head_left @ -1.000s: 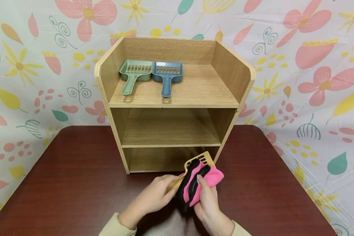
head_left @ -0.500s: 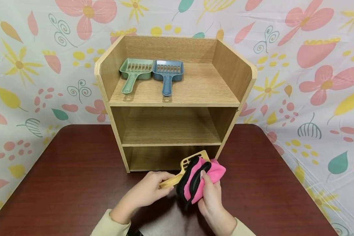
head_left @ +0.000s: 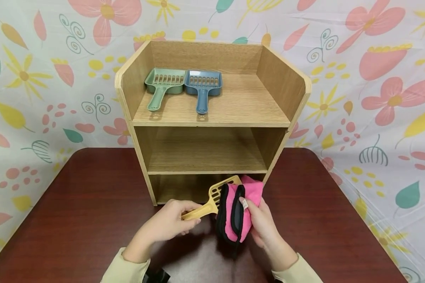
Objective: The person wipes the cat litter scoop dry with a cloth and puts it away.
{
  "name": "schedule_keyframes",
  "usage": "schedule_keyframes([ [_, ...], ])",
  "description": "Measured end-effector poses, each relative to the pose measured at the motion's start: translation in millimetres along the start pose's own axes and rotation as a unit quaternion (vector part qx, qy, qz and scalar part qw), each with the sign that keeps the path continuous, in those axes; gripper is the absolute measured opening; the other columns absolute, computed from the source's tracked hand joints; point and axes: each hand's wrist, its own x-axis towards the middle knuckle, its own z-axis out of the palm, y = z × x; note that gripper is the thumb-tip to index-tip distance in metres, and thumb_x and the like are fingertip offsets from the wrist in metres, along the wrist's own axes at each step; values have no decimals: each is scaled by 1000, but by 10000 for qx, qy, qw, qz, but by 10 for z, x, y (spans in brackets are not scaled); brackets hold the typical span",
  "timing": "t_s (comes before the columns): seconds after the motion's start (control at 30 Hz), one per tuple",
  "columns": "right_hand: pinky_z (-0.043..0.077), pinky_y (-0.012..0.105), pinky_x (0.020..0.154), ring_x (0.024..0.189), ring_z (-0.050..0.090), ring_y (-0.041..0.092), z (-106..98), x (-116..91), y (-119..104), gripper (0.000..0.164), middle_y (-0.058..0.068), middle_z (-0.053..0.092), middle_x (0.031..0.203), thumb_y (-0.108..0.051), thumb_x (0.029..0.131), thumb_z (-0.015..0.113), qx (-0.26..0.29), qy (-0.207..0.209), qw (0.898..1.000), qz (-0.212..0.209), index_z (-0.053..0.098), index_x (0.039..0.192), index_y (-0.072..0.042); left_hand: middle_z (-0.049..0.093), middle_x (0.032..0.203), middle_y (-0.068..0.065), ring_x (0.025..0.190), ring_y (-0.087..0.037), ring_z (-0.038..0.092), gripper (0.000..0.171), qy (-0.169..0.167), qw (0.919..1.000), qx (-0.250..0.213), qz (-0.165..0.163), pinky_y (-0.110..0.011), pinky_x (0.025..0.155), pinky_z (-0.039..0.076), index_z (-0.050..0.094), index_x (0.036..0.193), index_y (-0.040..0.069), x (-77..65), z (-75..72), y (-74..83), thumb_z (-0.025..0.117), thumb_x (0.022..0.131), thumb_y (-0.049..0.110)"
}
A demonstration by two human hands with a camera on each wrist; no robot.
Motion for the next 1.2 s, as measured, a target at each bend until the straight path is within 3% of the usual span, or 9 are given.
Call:
schedule_keyframes([
  [0.33,53,22,67,72,63,6,-159,79,-137,26,-5,63,83,-9,93,53,-1034,-1255,9866,-110,43,116,-4,57,66,5,41,-5,50,27,-368,9989,-291,-61,-27,41,48,67,111,8,-42,-128,25,64,85,7],
  [0.57,53,22,70,78,62,5,-276,138,-175,30,-4,62,91,-11,92,56,-1772,-1710,9682,-437,42,118,-3,58,65,6,41,-6,49,25,-664,9964,-505,-138,-37,43,51,70,105,11,-31,-130,2,65,82,4],
  [0.67,53,23,70,78,62,7,-321,154,-172,34,0,61,96,-9,91,58,-2211,-1592,9594,-724,43,119,-1,60,65,6,44,-4,49,26,-476,9988,-141,-3,-31,44,50,71,105,12,2,-87,-11,66,81,5],
  [0.73,53,23,69,77,62,8,-342,162,-160,35,4,60,97,-9,90,59,-2418,-1451,9557,-844,44,120,0,64,71,5,53,-3,53,24,-130,9980,521,321,-25,52,51,71,105,11,32,-30,-15,67,81,8],
  [0.83,52,22,67,75,62,8,-352,165,-137,33,6,60,95,-10,90,60,-2620,-1243,9529,-892,47,118,2,69,82,4,68,-4,59,21,662,9753,1879,950,-22,63,51,72,102,11,60,72,-6,71,82,17],
  [0.93,52,22,67,74,61,7,-363,156,-128,31,8,61,94,-10,89,61,-2676,-1085,9533,-880,49,116,2,68,84,4,69,-7,61,22,1400,9302,2990,1603,-24,63,51,71,96,11,73,160,-8,75,79,25],
  [1.0,52,21,69,76,61,6,-383,141,-140,31,9,63,95,-11,89,62,-2821,-1006,9490,-983,51,116,1,67,79,4,63,-7,59,23,1708,9026,3361,2078,-23,58,50,70,92,11,82,201,-19,77,77,27],
  [1.1,50,20,73,81,59,5,-436,127,-183,30,10,64,97,-13,88,63,-3340,-1081,9268,-1337,53,115,-3,64,73,5,56,-4,53,25,1931,8696,3611,2759,-20,52,48,69,87,10,100,244,-45,80,73,26],
  [1.2,49,21,76,87,58,5,-493,127,-247,28,6,65,100,-19,89,65,-4024,-1372,8894,-1679,55,115,-11,63,72,5,56,-3,53,25,1902,8551,3619,3188,-17,52,47,68,86,9,109,266,-54,81,71,23],
])
